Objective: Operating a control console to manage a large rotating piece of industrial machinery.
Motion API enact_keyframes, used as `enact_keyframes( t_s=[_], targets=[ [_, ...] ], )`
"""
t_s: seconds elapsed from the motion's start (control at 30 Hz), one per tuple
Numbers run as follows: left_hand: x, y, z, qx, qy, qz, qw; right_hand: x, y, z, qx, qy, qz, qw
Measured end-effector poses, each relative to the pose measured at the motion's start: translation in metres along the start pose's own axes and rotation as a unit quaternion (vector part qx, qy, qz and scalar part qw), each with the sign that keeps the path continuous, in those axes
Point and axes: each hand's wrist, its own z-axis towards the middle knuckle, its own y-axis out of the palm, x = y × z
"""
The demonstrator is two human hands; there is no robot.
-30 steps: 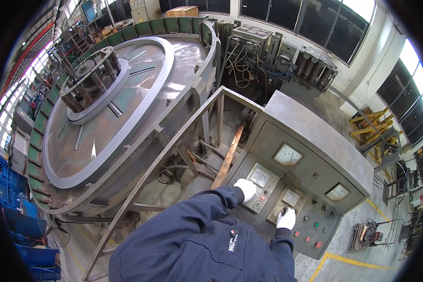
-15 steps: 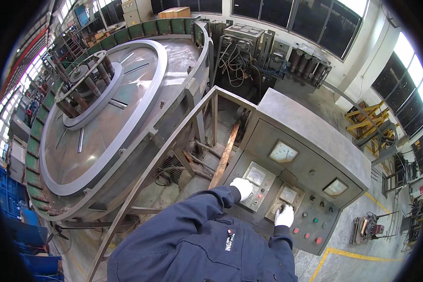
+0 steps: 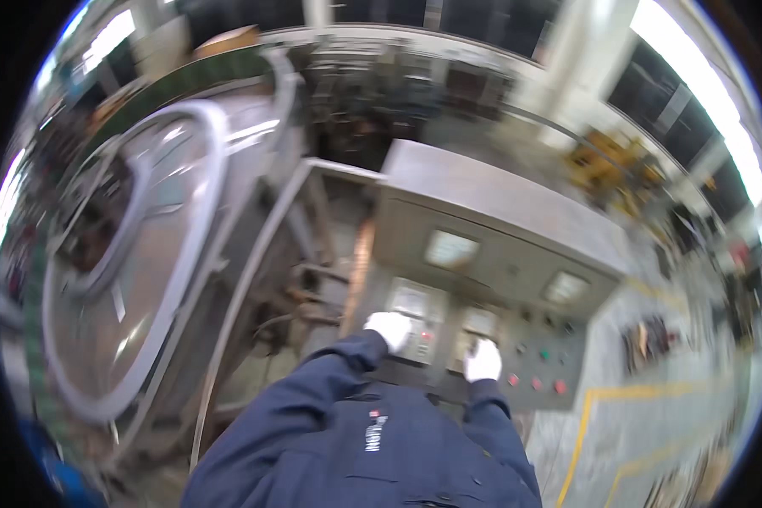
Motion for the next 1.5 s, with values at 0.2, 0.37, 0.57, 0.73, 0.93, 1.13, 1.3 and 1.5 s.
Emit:
enact_keyframes(
  t_s=[0.2, 0.37, 0.57, 0.73, 0.93, 1.13, 1.3, 1.5],
  targets=[
    [0.004, -0.012, -0.003, 0.008, 0.008, 0.045, 0.999, -0.026, -0.017, 0.009, -0.016, 0.019, -0.046, 0.999],
    [0.004, 0.006, 0.005, 0.018, 0.008, 0.113, 0.993, -0.021, -0.011, 0.005, 0.009, 0.039, -0.024, 0.999],
    [0.006, -0.001, 0.003, -0.002, -0.003, 0.113, 0.994, -0.025, -0.012, 0.002, 0.025, 0.040, -0.026, 0.999],
    [0.004, 0.002, 0.002, 0.003, -0.001, 0.114, 0.993, -0.026, -0.009, 0.002, 0.028, 0.037, -0.024, 0.999],
    [0.004, 0.008, 0.004, 0.017, 0.005, 0.113, 0.993, -0.024, -0.016, 0.002, -0.002, 0.049, -0.030, 0.998],
    [0.006, 0.005, 0.006, 0.026, 0.004, 0.106, 0.994, -0.024, -0.020, 0.008, -0.008, 0.045, -0.037, 0.998],
    [0.009, -0.023, -0.005, -0.043, -0.003, 0.036, 0.998, -0.021, -0.009, 0.005, 0.015, 0.025, 0.004, 1.000],
    [-0.003, 0.001, 0.000, 0.009, -0.008, -0.002, 1.000, -0.005, 0.008, 0.003, 0.047, -0.021, 0.018, 0.999]
  ],
)
